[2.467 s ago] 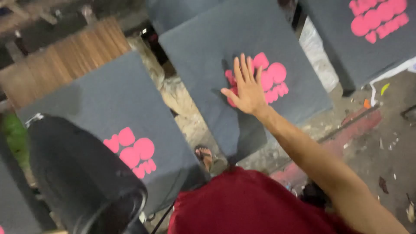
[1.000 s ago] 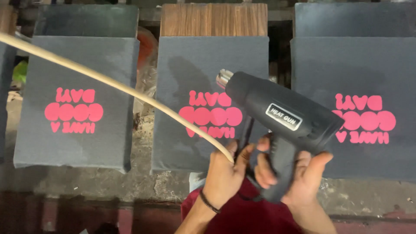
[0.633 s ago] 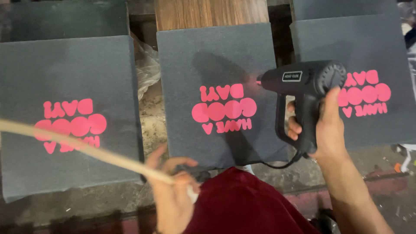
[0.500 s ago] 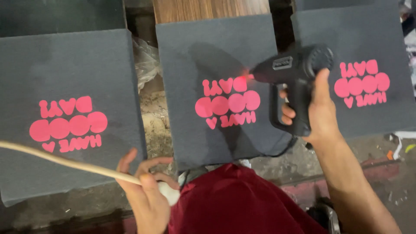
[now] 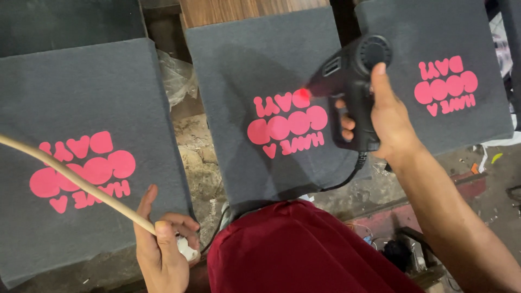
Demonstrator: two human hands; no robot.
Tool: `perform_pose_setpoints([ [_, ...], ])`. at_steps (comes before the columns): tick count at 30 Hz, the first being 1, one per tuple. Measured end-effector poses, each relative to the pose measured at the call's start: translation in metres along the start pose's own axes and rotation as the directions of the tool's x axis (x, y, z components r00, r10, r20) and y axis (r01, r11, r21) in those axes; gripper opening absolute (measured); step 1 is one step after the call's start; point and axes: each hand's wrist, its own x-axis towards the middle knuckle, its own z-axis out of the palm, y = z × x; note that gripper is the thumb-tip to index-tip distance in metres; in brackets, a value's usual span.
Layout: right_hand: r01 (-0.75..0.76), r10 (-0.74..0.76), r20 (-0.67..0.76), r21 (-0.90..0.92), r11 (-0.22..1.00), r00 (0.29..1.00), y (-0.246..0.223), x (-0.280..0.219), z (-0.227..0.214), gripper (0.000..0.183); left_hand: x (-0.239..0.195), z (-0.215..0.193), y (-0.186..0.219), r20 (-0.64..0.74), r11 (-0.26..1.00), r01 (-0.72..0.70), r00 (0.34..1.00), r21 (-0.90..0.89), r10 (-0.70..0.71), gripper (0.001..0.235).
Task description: The person uses a heat gun to apply heat to pink text on dark gray t-shirts laid out on a table. The person moves the heat gun over the text on multiple shirts in sequence, holding the power cord with the other hand.
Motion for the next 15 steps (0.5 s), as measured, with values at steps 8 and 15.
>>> perform_pose_setpoints([
  [8,0.007,-0.007,-0.004,0.008,1.0,1.0,-0.01,0.001,0.008,0.066,0.008,-0.001,0.009,-0.023,0.996,-0.08,0.996,0.044,0.081,0.052],
  [15,0.013,-0.013,0.118,-0.002,1.0,0.993,-0.008,0.001,0.004,0.068,0.01,-0.001,0.01,-0.01,0.996,-0.003,1.0,0.094,0.004,0.056],
])
